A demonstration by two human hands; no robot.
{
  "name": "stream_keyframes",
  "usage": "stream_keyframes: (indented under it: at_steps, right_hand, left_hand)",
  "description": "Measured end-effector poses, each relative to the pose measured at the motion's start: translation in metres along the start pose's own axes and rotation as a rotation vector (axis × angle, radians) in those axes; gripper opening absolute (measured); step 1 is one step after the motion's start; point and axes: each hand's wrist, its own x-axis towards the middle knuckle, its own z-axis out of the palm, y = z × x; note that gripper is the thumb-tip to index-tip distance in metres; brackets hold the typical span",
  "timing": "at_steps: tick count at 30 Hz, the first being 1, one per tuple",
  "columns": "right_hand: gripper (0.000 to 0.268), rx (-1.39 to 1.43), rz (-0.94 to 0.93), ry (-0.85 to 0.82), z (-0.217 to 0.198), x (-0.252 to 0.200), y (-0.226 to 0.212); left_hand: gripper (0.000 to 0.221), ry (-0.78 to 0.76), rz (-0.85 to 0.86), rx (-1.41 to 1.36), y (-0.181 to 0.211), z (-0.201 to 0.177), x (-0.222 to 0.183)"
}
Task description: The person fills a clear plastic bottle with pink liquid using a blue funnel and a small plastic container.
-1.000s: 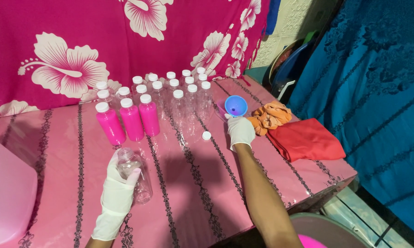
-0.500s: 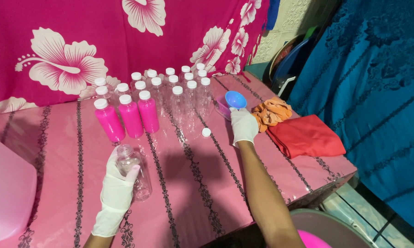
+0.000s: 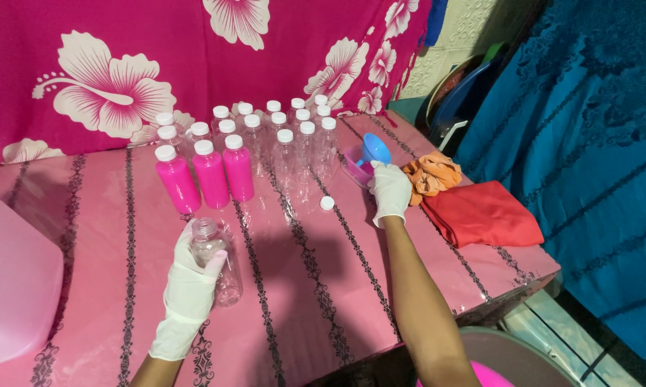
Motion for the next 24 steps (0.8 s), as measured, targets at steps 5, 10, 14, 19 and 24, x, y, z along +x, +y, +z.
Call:
stream_keyframes:
  at_steps: [5,10,14,19,24]
  right_hand:
    - [0.025,0.350,0.145,0.065,-0.014,-0.025,-0.023]
    - [0.019,0.562,0.134,0.080,-0.006,0.000,-0.008]
    - [0.022,0.515,0.116,0.068,0.014,0.043,0.030]
    - [0.019,0.456,0.104,0.045,-0.002,0.025,-0.003]
    - [0.019,0.461,0.064,0.011,-0.008,-0.003,-0.021]
  left_hand:
    - [0.081,-0.029,0.073,-0.028,-0.005,0.001,0.002]
    - [0.084,-0.037,-0.019,0.092,0.010,0.000,-0.001]
    - [0.088,-0.045,0.069,0.102,-0.004,0.008,0.006]
    - [0.092,-0.161,0.067,0.123,0.032,0.032,-0.002]
    - [0.088,-0.252,0.035,0.374,0.055,0.053,-0.013]
